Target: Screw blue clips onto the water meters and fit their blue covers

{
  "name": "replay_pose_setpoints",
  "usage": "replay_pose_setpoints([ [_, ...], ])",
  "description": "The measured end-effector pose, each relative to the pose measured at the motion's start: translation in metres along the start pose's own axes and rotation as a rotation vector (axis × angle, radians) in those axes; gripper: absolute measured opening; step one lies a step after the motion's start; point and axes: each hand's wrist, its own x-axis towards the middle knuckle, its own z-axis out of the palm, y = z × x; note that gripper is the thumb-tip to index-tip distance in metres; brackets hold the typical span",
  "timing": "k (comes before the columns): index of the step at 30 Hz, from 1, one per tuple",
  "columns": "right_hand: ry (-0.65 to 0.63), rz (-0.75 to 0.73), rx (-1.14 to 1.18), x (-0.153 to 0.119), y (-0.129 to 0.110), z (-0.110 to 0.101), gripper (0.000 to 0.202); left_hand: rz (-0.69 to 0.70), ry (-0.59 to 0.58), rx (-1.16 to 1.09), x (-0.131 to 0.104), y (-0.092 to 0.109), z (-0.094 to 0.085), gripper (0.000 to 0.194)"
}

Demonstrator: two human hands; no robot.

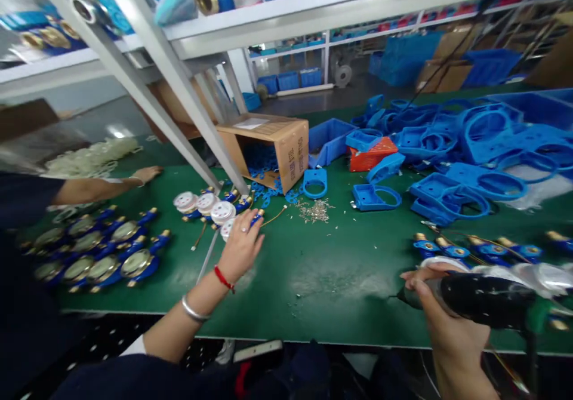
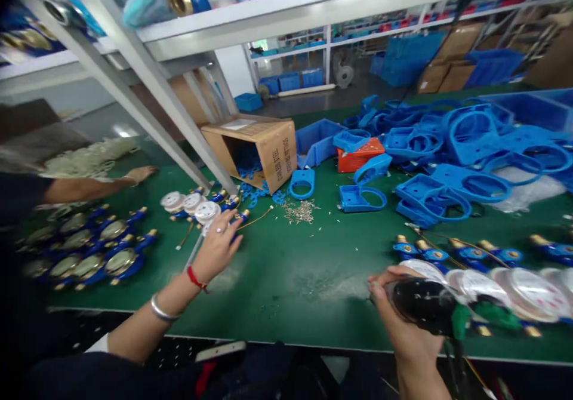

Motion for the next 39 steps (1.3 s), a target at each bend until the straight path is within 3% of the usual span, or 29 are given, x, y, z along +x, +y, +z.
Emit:
replay_pose_setpoints([
  [3, 0.076, 0.056, -0.011, 0.005, 0.002, 0.009, 0.035, -0.036, -0.057, 0.131, -0.014, -0.054, -0.020, 0.043],
  [6, 0.107, 0.132, -0.070, 0.010, -0.003, 0.015, 0.038, 0.051, -0.192, 0.138, -0.018, -0.081, -0.021, 0.048],
  [10, 0.135, 0.097, -0.085, 0.012, -0.008, 0.019, 0.035, 0.130, -0.252, 0.162, -0.009, -0.089, -0.011, 0.048],
  [14, 0.163, 0.049, -0.035, 0.007, -0.006, 0.022, 0.035, 0.183, -0.225, 0.190, 0.001, -0.082, -0.005, 0.038],
  [18, 0.135, 0.035, 0.007, 0.002, -0.002, 0.022, 0.035, 0.183, -0.110, 0.163, -0.002, -0.051, -0.019, 0.034],
  [23, 0.092, 0.000, -0.009, 0.000, 0.000, 0.020, 0.034, 0.218, -0.038, -0.068, -0.006, 0.014, -0.047, 0.031],
  [25, 0.078, 0.008, -0.051, -0.001, 0.000, 0.021, 0.035, 0.278, -0.063, -0.169, -0.003, 0.044, -0.042, 0.031],
  [28, 0.082, 0.024, -0.113, -0.005, 0.001, 0.022, 0.035, 0.327, -0.155, -0.247, 0.002, 0.092, -0.018, 0.032],
  [31, 0.106, 0.003, -0.142, -0.008, 0.003, 0.021, 0.034, 0.224, -0.234, -0.233, 0.005, 0.138, 0.005, 0.038],
  [33, 0.107, -0.008, -0.114, -0.009, 0.004, 0.020, 0.034, 0.154, -0.279, -0.236, 0.005, 0.161, 0.010, 0.047],
  [36, 0.096, -0.010, -0.062, -0.007, 0.004, 0.018, 0.035, 0.127, -0.348, -0.292, 0.005, 0.172, 0.005, 0.062],
  [39, 0.113, -0.023, -0.058, -0.004, 0.003, 0.018, 0.035, 0.180, -0.326, -0.417, 0.016, 0.149, 0.004, 0.065],
])
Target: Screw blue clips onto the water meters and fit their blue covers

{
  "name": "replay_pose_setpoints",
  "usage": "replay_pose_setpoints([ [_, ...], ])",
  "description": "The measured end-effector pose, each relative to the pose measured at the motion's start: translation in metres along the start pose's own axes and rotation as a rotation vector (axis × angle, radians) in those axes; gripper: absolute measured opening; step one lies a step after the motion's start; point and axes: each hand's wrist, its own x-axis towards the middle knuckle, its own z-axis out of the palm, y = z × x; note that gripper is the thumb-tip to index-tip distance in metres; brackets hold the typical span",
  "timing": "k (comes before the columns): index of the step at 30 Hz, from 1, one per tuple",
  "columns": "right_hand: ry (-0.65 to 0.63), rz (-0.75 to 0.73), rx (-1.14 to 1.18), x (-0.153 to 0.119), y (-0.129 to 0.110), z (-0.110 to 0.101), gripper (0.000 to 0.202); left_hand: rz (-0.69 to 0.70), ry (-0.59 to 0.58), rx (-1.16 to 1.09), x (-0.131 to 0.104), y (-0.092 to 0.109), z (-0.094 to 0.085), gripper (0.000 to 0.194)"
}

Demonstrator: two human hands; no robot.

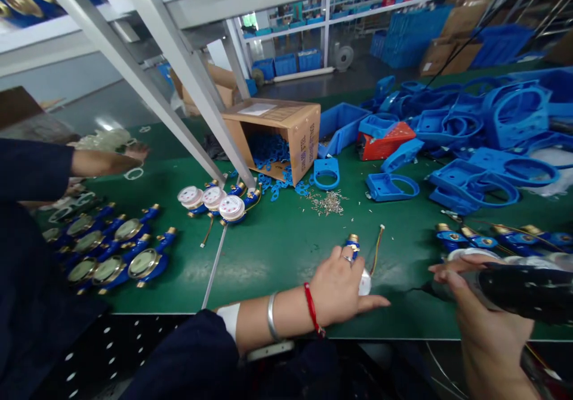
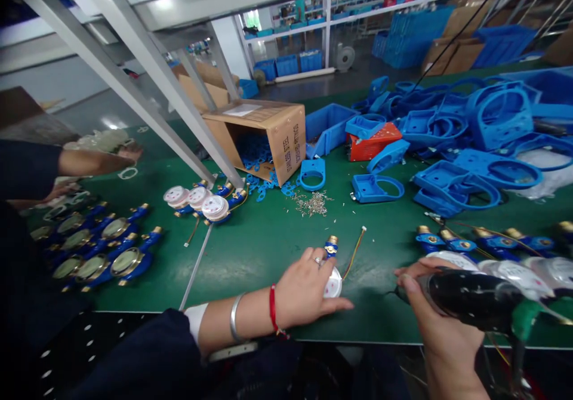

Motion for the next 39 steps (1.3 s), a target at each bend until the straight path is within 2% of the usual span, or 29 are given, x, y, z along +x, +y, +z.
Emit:
replay_pose_setpoints([
  [2, 0.011, -0.004, 0.019, 0.002, -0.001, 0.001, 0.036, 0.010, 0.043, -0.020, 0.014, -0.034, -0.011, 0.058],
  [3, 0.014, -0.006, 0.033, 0.002, -0.002, 0.001, 0.037, -0.029, 0.065, 0.010, 0.025, -0.056, -0.016, 0.052],
  [5, 0.020, -0.012, 0.051, 0.002, -0.003, 0.002, 0.038, -0.221, 0.090, 0.143, 0.052, -0.102, -0.024, 0.035],
  [8, 0.044, -0.028, 0.043, 0.002, -0.003, 0.003, 0.036, -0.344, 0.092, 0.191, 0.095, -0.158, -0.024, 0.022],
  [10, 0.058, -0.035, 0.039, 0.001, -0.003, 0.004, 0.036, -0.373, 0.087, 0.192, 0.115, -0.179, -0.017, 0.019],
  [12, 0.063, -0.033, 0.040, 0.001, -0.003, 0.004, 0.036, -0.396, 0.085, 0.184, 0.125, -0.188, -0.010, 0.015],
  [14, 0.065, -0.039, 0.045, 0.002, -0.004, 0.004, 0.036, -0.415, 0.094, 0.168, 0.127, -0.191, -0.007, 0.011],
  [17, 0.055, -0.057, 0.055, 0.002, -0.005, 0.005, 0.034, -0.437, 0.149, 0.133, 0.118, -0.189, -0.012, 0.012],
  [20, 0.043, -0.062, 0.068, 0.003, -0.006, 0.004, 0.033, -0.433, 0.225, 0.087, 0.097, -0.173, -0.017, 0.016],
  [21, 0.035, -0.061, 0.071, 0.003, -0.006, 0.004, 0.033, -0.416, 0.238, 0.011, 0.089, -0.163, -0.017, 0.017],
  [23, 0.018, -0.064, 0.066, 0.004, -0.006, 0.004, 0.033, -0.367, 0.192, -0.312, 0.071, -0.140, -0.009, 0.015],
  [26, 0.019, -0.080, 0.059, 0.005, -0.004, 0.004, 0.034, -0.318, -0.014, -0.921, 0.051, -0.104, 0.015, 0.011],
  [28, 0.022, -0.086, 0.067, 0.006, -0.003, 0.004, 0.034, -0.350, -0.092, -1.076, 0.044, -0.088, 0.033, 0.009],
  [31, 0.021, -0.083, 0.077, 0.008, -0.001, 0.004, 0.033, -0.414, -0.069, -1.052, 0.042, -0.077, 0.053, 0.011],
  [33, 0.011, -0.075, 0.077, 0.008, -0.002, 0.005, 0.033, -0.438, -0.066, -0.997, 0.041, -0.076, 0.059, 0.014],
  [36, 0.015, -0.066, 0.056, 0.007, -0.004, 0.006, 0.033, -0.432, -0.100, -0.947, 0.038, -0.080, 0.060, 0.013],
  [39, 0.034, -0.070, 0.032, 0.006, -0.005, 0.008, 0.032, -0.335, -0.027, -0.724, 0.042, -0.092, 0.053, 0.015],
])
